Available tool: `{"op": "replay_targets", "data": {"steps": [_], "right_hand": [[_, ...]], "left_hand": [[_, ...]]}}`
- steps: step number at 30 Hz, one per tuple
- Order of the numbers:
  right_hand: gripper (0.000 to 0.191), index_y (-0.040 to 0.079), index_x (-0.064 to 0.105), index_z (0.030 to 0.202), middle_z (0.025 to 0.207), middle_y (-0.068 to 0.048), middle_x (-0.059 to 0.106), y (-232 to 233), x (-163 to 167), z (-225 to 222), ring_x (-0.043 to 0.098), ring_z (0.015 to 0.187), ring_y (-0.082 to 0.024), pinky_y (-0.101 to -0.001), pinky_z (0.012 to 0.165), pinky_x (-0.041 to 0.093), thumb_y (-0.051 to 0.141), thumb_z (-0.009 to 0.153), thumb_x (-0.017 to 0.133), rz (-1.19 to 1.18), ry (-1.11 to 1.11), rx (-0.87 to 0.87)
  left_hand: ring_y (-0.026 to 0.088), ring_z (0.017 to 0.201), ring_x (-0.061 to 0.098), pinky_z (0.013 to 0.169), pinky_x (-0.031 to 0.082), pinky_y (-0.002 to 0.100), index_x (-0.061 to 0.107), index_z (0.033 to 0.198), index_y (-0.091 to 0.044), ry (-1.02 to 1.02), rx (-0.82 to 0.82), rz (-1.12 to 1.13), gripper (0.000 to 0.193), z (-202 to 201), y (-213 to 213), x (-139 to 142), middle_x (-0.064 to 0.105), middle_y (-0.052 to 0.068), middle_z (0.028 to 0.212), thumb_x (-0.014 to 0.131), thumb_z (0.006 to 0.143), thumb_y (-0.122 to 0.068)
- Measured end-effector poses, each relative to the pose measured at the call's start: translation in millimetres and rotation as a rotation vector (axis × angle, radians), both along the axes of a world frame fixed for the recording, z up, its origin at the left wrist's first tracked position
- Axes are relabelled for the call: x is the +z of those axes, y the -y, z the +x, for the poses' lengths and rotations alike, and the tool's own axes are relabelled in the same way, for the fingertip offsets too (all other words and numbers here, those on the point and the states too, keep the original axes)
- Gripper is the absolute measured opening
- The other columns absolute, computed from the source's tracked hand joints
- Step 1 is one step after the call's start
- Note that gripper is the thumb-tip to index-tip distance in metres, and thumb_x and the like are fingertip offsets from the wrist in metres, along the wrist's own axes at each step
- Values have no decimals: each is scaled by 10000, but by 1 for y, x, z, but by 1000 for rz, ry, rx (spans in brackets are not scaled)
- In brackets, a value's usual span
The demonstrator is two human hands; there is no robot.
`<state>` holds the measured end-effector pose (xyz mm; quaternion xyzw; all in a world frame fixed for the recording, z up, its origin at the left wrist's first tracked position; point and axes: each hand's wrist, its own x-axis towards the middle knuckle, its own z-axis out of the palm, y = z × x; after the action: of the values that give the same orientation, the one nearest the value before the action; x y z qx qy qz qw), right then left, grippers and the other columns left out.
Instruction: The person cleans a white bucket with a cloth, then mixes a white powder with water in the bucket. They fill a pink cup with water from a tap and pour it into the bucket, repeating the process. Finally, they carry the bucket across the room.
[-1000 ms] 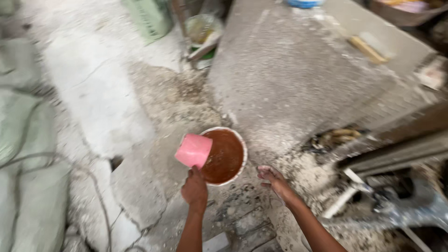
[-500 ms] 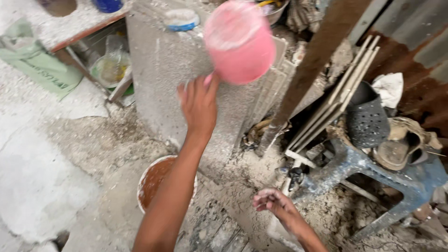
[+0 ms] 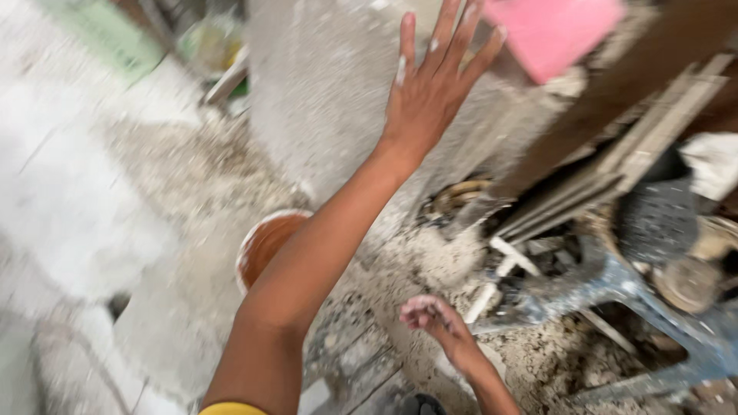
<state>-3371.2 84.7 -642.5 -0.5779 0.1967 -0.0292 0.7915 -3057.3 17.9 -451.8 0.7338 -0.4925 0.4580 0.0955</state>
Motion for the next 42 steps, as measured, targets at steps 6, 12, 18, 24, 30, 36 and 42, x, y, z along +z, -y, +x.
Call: {"op": "replay_targets", "data": {"steps": [6,12,18,24,30,36,42], "right_hand": [[493,52,604,1323,1252,-120,695,-23,-27,112,698,1131,-267,-449,943,562,400,974,589,-95,-210,250],[497,-8,627,1247,1107,-153,692,-65,-31,229,706,959,-239,-423,846,591,415,992,574,-338,-364,439],[514,-77,671,1139,916,-195,694,-98,-28,292,714,736,-217,-396,722,623,410,1017,560,-527,-475,561],[381,-8,574,1000,792,-171,696,-127,-25,290,704,615,-233,-409,612,613,372,996,589,-848,-520,427],[383,-15,568,890,714,-115,654,-142,23,265,709,586,-200,-361,557,629,354,970,627,-802,-457,417],[360,7,546,852,634,-109,639,-145,161,240,688,539,-182,-345,515,600,339,938,657,-703,-395,572],[266,39,521,820,578,-39,531,-175,345,226,508,476,-118,-319,455,464,193,965,681,-384,-415,538]], "left_hand": [[366,1324,519,1158,439,449,543,1479,-85,-1276,172,-249,557,58,-269,-149,533,209,1438,551,925,-137],[474,1027,639,869,507,532,666,1106,15,-1404,425,-332,362,34,-399,-241,657,309,1066,607,927,-293],[506,974,656,844,539,522,608,1084,81,-1463,617,-388,341,27,-421,-242,684,342,964,635,868,-182],[468,985,659,860,530,515,507,1231,93,-1501,476,-479,526,19,-440,-243,684,319,1016,717,846,-198],[271,640,712,575,581,406,595,994,-1,-1883,355,-542,240,6,-483,-198,701,195,797,667,831,-161],[192,482,620,379,519,363,551,848,-47,-2100,421,-694,156,-38,-539,-45,593,78,667,665,829,-152],[187,494,507,436,476,406,518,753,-19,-2063,656,-795,305,-76,-609,153,512,90,618,701,871,-232]]}}
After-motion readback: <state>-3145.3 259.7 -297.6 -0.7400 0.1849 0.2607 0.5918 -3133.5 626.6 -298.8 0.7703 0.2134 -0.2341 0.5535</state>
